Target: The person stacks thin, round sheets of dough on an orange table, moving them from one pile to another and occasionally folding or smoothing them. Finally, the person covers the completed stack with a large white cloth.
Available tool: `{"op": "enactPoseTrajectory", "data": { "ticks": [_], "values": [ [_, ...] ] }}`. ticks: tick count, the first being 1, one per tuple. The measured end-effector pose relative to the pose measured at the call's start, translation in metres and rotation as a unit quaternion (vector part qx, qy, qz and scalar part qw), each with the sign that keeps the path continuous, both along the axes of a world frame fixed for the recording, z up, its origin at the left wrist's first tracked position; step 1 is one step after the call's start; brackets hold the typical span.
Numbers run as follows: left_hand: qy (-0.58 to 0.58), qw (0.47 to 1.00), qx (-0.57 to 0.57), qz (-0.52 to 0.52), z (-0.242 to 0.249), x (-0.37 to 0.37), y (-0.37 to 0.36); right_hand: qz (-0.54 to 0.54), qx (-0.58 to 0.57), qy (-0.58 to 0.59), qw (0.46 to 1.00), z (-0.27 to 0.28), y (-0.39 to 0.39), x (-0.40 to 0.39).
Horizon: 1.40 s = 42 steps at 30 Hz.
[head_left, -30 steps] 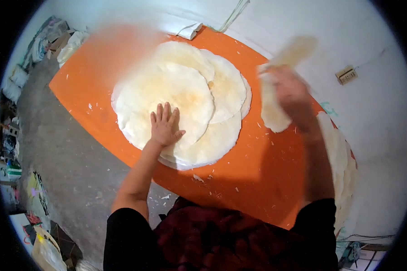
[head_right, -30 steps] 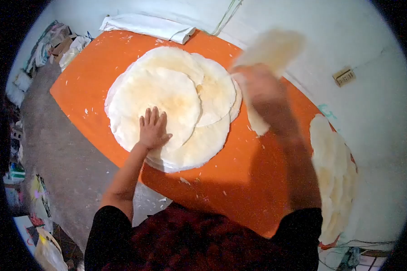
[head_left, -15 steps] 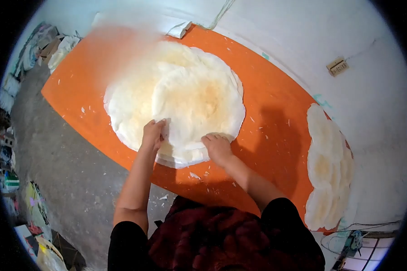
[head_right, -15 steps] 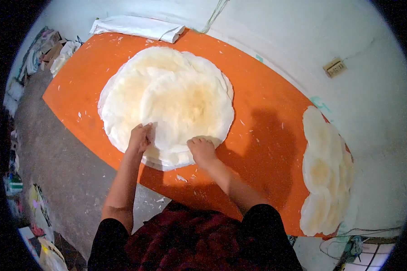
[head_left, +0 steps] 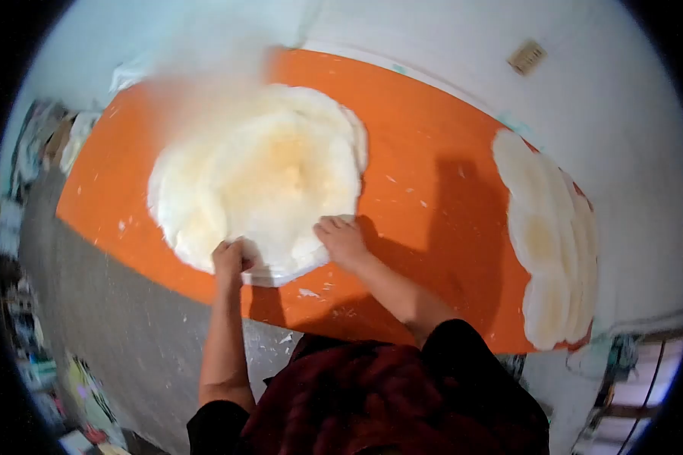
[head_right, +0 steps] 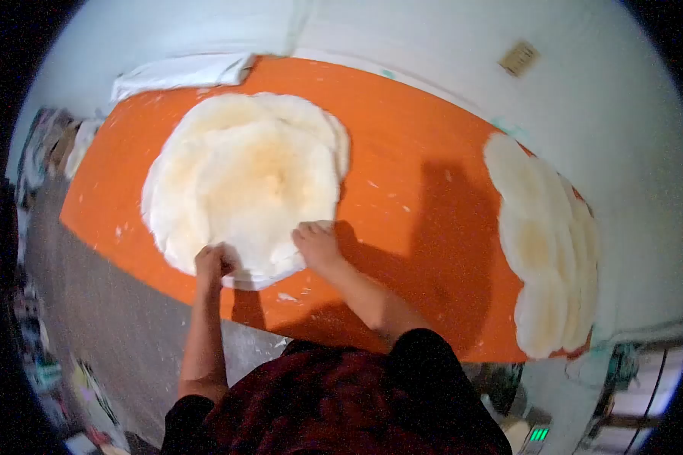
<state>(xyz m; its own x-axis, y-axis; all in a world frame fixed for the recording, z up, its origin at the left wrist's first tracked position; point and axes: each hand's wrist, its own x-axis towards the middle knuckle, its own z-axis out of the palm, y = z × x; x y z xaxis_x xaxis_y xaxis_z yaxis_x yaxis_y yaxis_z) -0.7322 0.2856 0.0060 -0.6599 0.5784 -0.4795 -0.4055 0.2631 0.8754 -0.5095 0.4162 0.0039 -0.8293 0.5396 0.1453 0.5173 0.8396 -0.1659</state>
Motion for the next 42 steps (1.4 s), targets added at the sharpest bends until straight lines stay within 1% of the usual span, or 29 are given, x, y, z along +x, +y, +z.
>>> {"op": "enactPoseTrajectory", "data": {
  "ticks": [1, 2, 3, 4, 5, 6, 7, 8, 9, 11, 12, 13, 14, 15, 17, 18, 20, 23, 24, 26, 27, 29, 31, 32, 35, 36, 39, 41, 42],
  "values": [
    [0.010, 1.000, 0.006, -0.006, -0.011, -0.004, 0.000, 0.023, 0.004, 0.031, 0.999, -0.022, 0.005, 0.002],
    [0.022, 0.999, 0.021, -0.041, -0.020, -0.009, -0.003, 0.016, -0.040, 0.004, 0.999, -0.016, 0.004, 0.002],
    [0.012, 0.993, 0.068, -0.091, -0.034, -0.020, -0.009, 0.010, -0.018, 0.014, 1.000, -0.021, 0.002, 0.004],
    [-0.007, 0.999, 0.049, -0.021, -0.042, -0.020, -0.004, 0.013, -0.114, 0.001, 0.993, 0.006, 0.002, 0.013],
    [0.027, 0.999, 0.021, -0.016, -0.029, -0.012, -0.006, 0.006, -0.050, 0.049, 0.998, -0.003, 0.001, 0.024],
    [0.113, 0.993, -0.010, -0.028, -0.037, -0.017, -0.016, -0.040, -0.057, 0.059, 0.996, -0.006, -0.004, 0.035],
    [0.253, 0.966, 0.009, 0.058, -0.039, -0.004, -0.014, -0.074, -0.087, 0.098, 0.989, -0.004, -0.004, 0.054],
    [0.407, 0.911, -0.039, 0.047, -0.027, 0.013, -0.017, -0.120, -0.070, 0.100, 0.985, -0.006, 0.001, 0.081],
    [0.552, 0.829, -0.080, 0.043, -0.017, 0.033, -0.020, -0.161, -0.053, 0.101, 0.980, -0.009, 0.006, 0.106],
    [0.683, 0.730, 0.013, 0.007, -0.017, 0.069, -0.017, -0.222, -0.099, 0.133, 0.961, 0.008, 0.012, 0.198],
    [0.649, 0.759, 0.044, -0.032, -0.021, 0.091, -0.016, -0.301, -0.018, 0.182, 0.936, -0.040, 0.017, 0.245],
    [0.538, 0.838, 0.061, -0.068, -0.020, 0.126, -0.015, -0.409, 0.031, 0.175, 0.895, -0.044, 0.007, 0.295],
    [0.486, 0.865, 0.073, -0.104, -0.016, 0.157, -0.009, -0.376, 0.026, 0.319, 0.870, -0.094, 0.012, 0.368],
    [0.431, 0.888, 0.085, -0.137, -0.016, 0.189, -0.002, -0.512, 0.053, 0.224, 0.827, -0.070, -0.010, 0.421],
    [0.364, 0.894, 0.111, -0.237, -0.023, 0.239, 0.011, -0.661, 0.078, 0.035, 0.745, -0.039, -0.055, 0.515],
    [0.345, 0.899, 0.083, -0.256, -0.013, 0.269, 0.019, -0.704, 0.060, -0.052, 0.706, -0.028, -0.074, 0.553],
    [0.301, 0.892, 0.136, -0.308, -0.014, 0.309, 0.035, -0.715, 0.008, -0.136, 0.686, -0.008, -0.100, 0.600],
    [0.259, 0.888, 0.134, -0.355, -0.015, 0.357, 0.049, -0.665, -0.021, -0.124, 0.736, -0.004, -0.114, 0.632],
    [0.251, 0.887, 0.127, -0.367, -0.017, 0.369, 0.054, -0.643, -0.001, -0.139, 0.753, -0.013, -0.113, 0.638],
    [0.226, 0.872, 0.132, -0.415, 0.011, 0.407, 0.057, -0.597, 0.039, -0.167, 0.784, -0.037, -0.107, 0.639],
    [0.213, 0.863, 0.135, -0.438, 0.023, 0.425, 0.058, -0.597, 0.027, -0.151, 0.787, -0.029, -0.105, 0.636],
    [0.261, 0.836, 0.127, -0.466, 0.024, 0.452, 0.062, -0.596, 0.007, -0.121, 0.794, -0.012, -0.102, 0.634],
    [0.285, 0.807, 0.130, -0.501, 0.026, 0.473, 0.064, -0.593, 0.068, -0.129, 0.792, -0.021, -0.102, 0.637],
    [0.237, 0.808, 0.096, -0.531, 0.022, 0.478, 0.065, -0.590, 0.099, -0.133, 0.790, -0.025, -0.101, 0.640],
    [0.104, 0.801, 0.097, -0.581, 0.020, 0.503, 0.071, -0.587, 0.093, -0.063, 0.801, -0.030, -0.096, 0.657],
    [0.113, 0.796, 0.047, -0.593, 0.030, 0.511, 0.071, -0.575, 0.078, -0.052, 0.813, -0.027, -0.096, 0.654],
    [-0.011, 0.775, -0.052, -0.629, 0.042, 0.531, 0.081, -0.514, 0.036, -0.033, 0.856, -0.014, -0.091, 0.619],
    [-0.162, 0.797, -0.118, -0.570, 0.028, 0.546, 0.091, -0.475, -0.025, -0.006, 0.879, 0.000, -0.102, 0.567],
    [-0.237, 0.800, -0.147, -0.532, 0.018, 0.552, 0.097, -0.448, 0.006, 0.009, 0.894, -0.008, -0.109, 0.542]
  ]
}}
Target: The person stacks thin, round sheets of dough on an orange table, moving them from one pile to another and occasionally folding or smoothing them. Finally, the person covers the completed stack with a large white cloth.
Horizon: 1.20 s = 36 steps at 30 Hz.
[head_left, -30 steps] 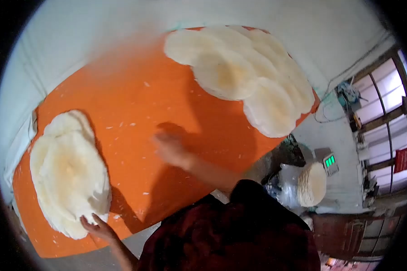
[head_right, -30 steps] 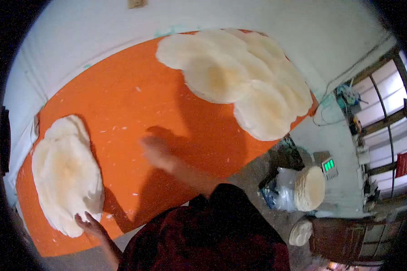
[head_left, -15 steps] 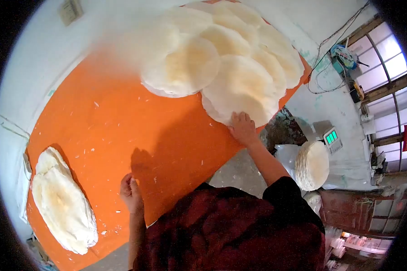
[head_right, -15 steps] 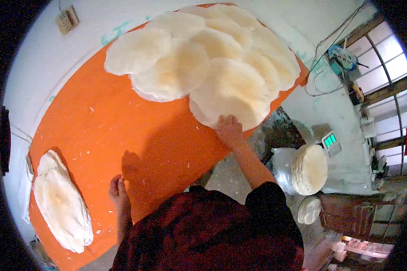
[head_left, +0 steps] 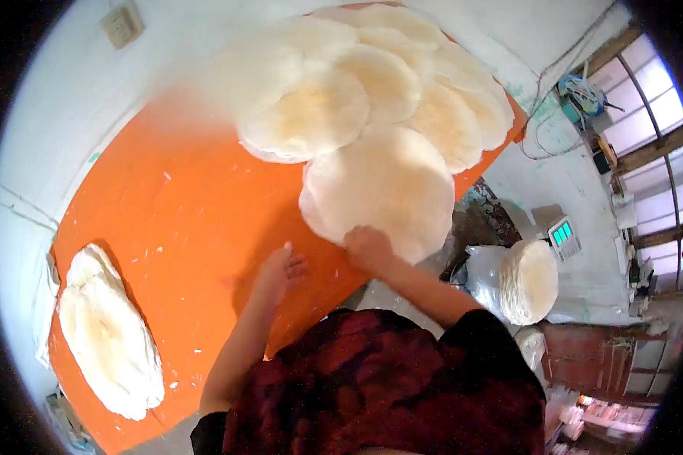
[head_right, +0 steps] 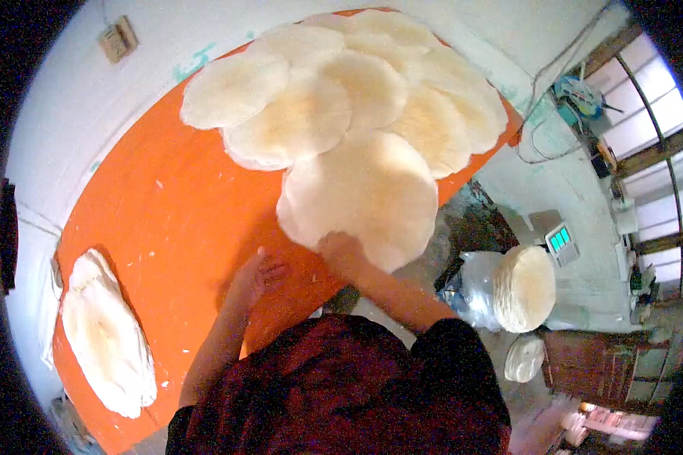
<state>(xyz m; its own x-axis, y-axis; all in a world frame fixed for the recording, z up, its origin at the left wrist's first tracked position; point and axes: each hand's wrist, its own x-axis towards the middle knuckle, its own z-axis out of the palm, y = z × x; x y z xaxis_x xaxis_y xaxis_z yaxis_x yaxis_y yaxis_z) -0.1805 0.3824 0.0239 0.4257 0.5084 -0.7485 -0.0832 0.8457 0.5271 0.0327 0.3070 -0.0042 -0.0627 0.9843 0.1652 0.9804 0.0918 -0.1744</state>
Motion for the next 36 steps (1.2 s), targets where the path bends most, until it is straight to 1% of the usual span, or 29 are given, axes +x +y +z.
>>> {"op": "enactPoseTrajectory", "data": {
  "ticks": [2, 3, 5, 6, 8, 9, 10, 11, 12, 13, 15, 16, 17, 18, 19, 20, 21, 23, 24, 25, 27, 29, 30, 31, 33, 35, 36],
  "values": [
    [-0.119, 0.992, -0.020, 0.031, -0.017, 0.003, 0.014, 0.031, 0.016, 0.035, 0.999, 0.011, -0.014, -0.048],
    [-0.176, 0.983, -0.029, 0.046, -0.024, 0.000, 0.017, 0.051, -0.010, 0.058, 0.997, 0.019, -0.019, -0.063],
    [-0.135, 0.989, 0.019, 0.064, -0.037, -0.010, 0.014, 0.086, -0.063, 0.106, 0.989, 0.034, -0.025, -0.089],
    [-0.115, 0.990, 0.044, 0.070, -0.038, -0.015, 0.013, 0.057, -0.018, 0.123, 0.991, 0.044, -0.022, -0.096],
    [-0.083, 0.983, 0.155, -0.054, -0.009, -0.028, 0.001, 0.003, 0.070, 0.154, 0.985, 0.059, -0.015, -0.102],
    [-0.062, 0.969, 0.211, -0.111, 0.012, -0.035, -0.006, -0.052, 0.011, 0.296, 0.954, 0.057, -0.012, -0.103],
    [-0.006, 0.960, 0.237, -0.150, 0.035, -0.036, -0.011, -0.097, -0.053, 0.431, 0.895, 0.050, -0.006, -0.105],
    [0.059, 0.947, 0.259, -0.180, 0.052, -0.038, -0.014, -0.130, -0.128, 0.553, 0.813, 0.047, 0.004, -0.113],
    [-0.013, 0.970, 0.215, -0.113, 0.052, -0.044, -0.015, -0.127, -0.128, 0.543, 0.820, 0.072, 0.010, -0.129],
    [-0.089, 0.979, 0.176, -0.043, 0.050, -0.054, -0.011, -0.123, -0.129, 0.532, 0.828, 0.097, 0.016, -0.144],
    [-0.114, 0.949, 0.291, -0.038, 0.058, -0.091, 0.007, -0.092, -0.145, 0.608, 0.776, 0.101, 0.033, -0.159],
    [-0.186, 0.951, 0.248, -0.009, 0.071, -0.111, 0.016, -0.080, -0.158, 0.634, 0.753, 0.106, 0.044, -0.165],
    [-0.097, 0.957, 0.275, -0.011, 0.100, -0.139, 0.025, -0.073, -0.180, 0.640, 0.743, 0.128, 0.053, -0.168],
    [-0.008, 0.955, 0.295, -0.015, 0.140, -0.172, 0.031, -0.069, -0.199, 0.646, 0.734, 0.149, 0.061, -0.170],
    [0.082, 0.947, 0.310, -0.022, 0.165, -0.204, 0.040, -0.069, -0.216, 0.652, 0.723, 0.162, 0.070, -0.169],
    [-0.010, 0.954, 0.294, 0.051, 0.151, -0.232, 0.054, -0.022, -0.164, 0.627, 0.761, 0.160, 0.079, -0.161],
    [-0.106, 0.947, 0.277, 0.121, 0.137, -0.264, 0.068, 0.023, -0.109, 0.599, 0.793, 0.157, 0.090, -0.155],
    [-0.071, 0.930, 0.303, 0.197, 0.154, -0.334, 0.078, -0.088, -0.095, 0.661, 0.739, 0.172, 0.114, -0.164],
    [-0.105, 0.919, 0.300, 0.234, 0.156, -0.369, 0.082, -0.146, -0.085, 0.689, 0.705, 0.179, 0.126, -0.165],
    [-0.139, 0.906, 0.297, 0.269, 0.153, -0.402, 0.087, -0.128, -0.108, 0.722, 0.671, 0.174, 0.142, -0.154],
    [-0.116, 0.890, 0.296, 0.327, 0.148, -0.472, 0.088, -0.095, -0.152, 0.780, 0.600, 0.139, 0.187, -0.116],
    [-0.120, 0.855, 0.326, 0.385, 0.127, -0.537, 0.092, -0.139, -0.158, 0.757, 0.619, 0.106, 0.228, -0.069],
    [-0.118, 0.845, 0.346, 0.391, 0.106, -0.571, 0.092, -0.161, -0.162, 0.743, 0.629, 0.102, 0.241, -0.062],
    [-0.115, 0.834, 0.365, 0.397, 0.083, -0.597, 0.091, -0.200, -0.113, 0.740, 0.633, 0.112, 0.243, -0.077],
    [-0.042, 0.805, 0.271, 0.526, 0.046, -0.619, 0.084, -0.276, -0.014, 0.726, 0.630, 0.140, 0.237, -0.129],
    [-0.066, 0.819, 0.251, 0.512, -0.014, -0.642, 0.073, -0.202, -0.018, 0.711, 0.673, 0.141, 0.243, -0.147],
    [-0.059, 0.821, 0.230, 0.519, -0.032, -0.644, 0.067, -0.166, -0.020, 0.701, 0.693, 0.141, 0.246, -0.155]
  ]
}}
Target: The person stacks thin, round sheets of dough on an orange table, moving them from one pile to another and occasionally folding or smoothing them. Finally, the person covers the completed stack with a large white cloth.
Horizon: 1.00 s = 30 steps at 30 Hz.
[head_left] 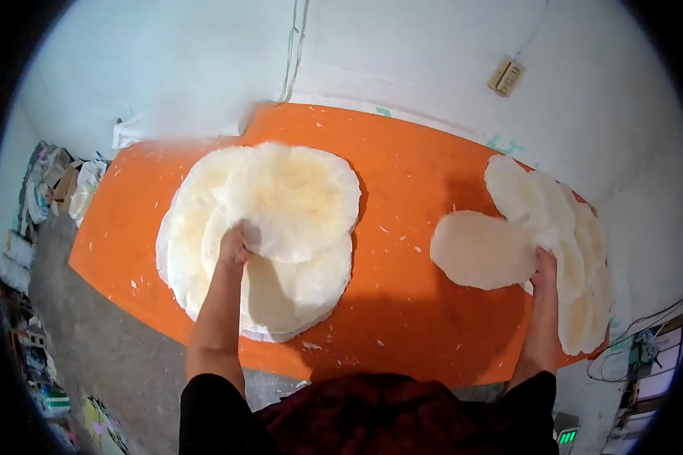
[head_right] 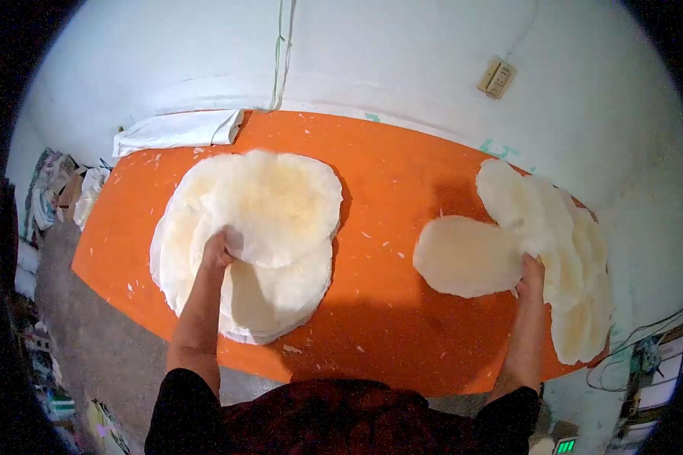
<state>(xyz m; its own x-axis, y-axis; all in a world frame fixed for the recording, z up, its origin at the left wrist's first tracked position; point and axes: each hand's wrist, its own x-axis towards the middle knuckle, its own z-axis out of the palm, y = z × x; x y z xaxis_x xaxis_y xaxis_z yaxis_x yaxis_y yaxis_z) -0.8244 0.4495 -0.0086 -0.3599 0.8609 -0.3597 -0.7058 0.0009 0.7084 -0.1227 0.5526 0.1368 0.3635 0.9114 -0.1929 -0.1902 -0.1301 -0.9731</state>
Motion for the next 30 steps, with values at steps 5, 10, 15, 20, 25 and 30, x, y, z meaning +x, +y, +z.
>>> {"op": "enactPoseTrajectory", "data": {
  "ticks": [5, 10, 15, 20, 25, 30],
  "values": [
    [0.026, 0.998, -0.036, 0.051, -0.037, -0.008, -0.013, 0.066, -0.020, -0.207, 0.976, 0.057, 0.023, -0.085],
    [0.190, 0.961, -0.121, 0.161, -0.003, 0.005, -0.017, 0.187, 0.096, -0.434, 0.876, 0.129, 0.067, -0.215],
    [0.279, 0.923, -0.157, 0.213, 0.024, 0.022, -0.039, 0.244, 0.534, -0.595, 0.549, 0.137, 0.062, -0.396],
    [0.392, 0.887, -0.073, 0.234, 0.065, 0.069, -0.108, 0.393, 0.476, -0.689, 0.380, 0.051, -0.002, -0.551],
    [0.283, 0.953, -0.076, 0.079, 0.044, 0.133, -0.175, 0.479, 0.437, -0.589, 0.483, -0.085, -0.056, -0.600],
    [0.110, 0.993, -0.037, 0.008, 0.040, 0.191, -0.190, 0.484, 0.377, -0.552, 0.564, -0.099, -0.080, -0.598]
  ]
}}
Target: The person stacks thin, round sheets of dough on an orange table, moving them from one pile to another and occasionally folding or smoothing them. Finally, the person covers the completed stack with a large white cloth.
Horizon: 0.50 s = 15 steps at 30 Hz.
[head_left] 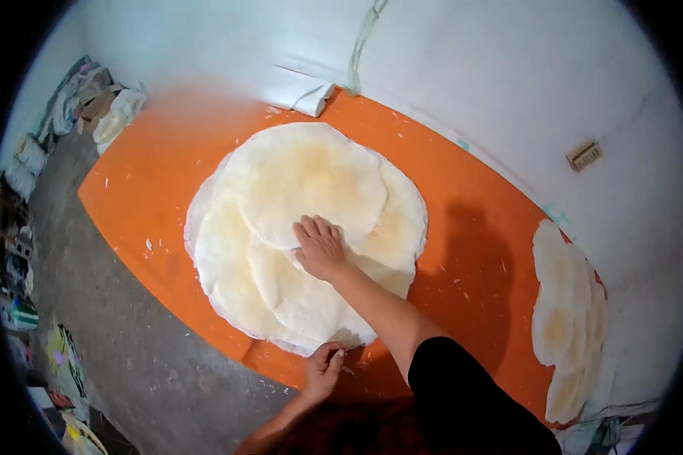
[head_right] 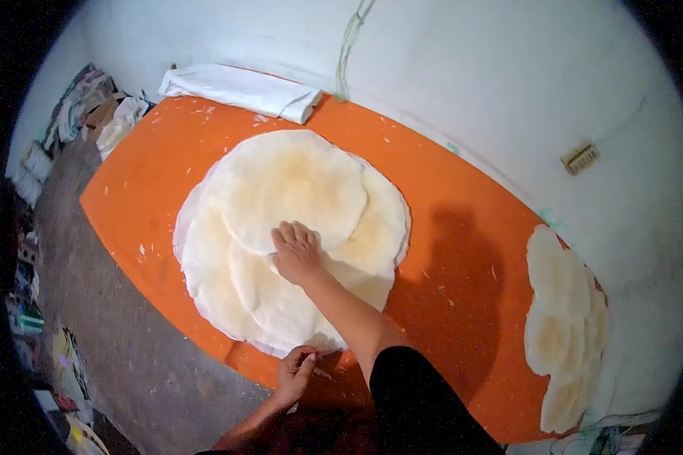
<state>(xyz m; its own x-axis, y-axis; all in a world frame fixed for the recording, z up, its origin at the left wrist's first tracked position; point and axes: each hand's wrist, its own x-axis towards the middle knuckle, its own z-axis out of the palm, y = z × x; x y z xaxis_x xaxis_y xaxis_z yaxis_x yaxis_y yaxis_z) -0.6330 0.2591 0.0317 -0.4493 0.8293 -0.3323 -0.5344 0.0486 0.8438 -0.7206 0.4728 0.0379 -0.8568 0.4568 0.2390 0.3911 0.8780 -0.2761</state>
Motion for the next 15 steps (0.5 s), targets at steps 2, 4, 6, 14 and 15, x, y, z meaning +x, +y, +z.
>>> {"op": "enactPoseTrajectory", "data": {
  "ticks": [2, 4, 6, 14, 15],
  "values": [
    [0.169, 0.985, -0.016, -0.044, -0.004, 0.008, 0.006, 0.045, -0.096, -0.016, 0.994, 0.018, 0.005, 0.011],
    [0.193, 0.975, -0.019, -0.113, 0.013, 0.017, 0.020, 0.035, -0.132, 0.016, 0.991, 0.029, 0.007, 0.039],
    [0.336, 0.930, 0.006, -0.146, -0.018, 0.026, 0.027, -0.018, -0.117, 0.067, 0.991, 0.027, 0.023, 0.086],
    [0.550, 0.784, 0.027, -0.286, -0.039, 0.102, 0.059, -0.473, -0.292, 0.351, 0.754, -0.054, 0.113, 0.436],
    [0.607, 0.744, 0.061, -0.273, -0.045, 0.113, 0.063, -0.520, -0.352, 0.394, 0.671, -0.057, 0.116, 0.492]
  ]
}}
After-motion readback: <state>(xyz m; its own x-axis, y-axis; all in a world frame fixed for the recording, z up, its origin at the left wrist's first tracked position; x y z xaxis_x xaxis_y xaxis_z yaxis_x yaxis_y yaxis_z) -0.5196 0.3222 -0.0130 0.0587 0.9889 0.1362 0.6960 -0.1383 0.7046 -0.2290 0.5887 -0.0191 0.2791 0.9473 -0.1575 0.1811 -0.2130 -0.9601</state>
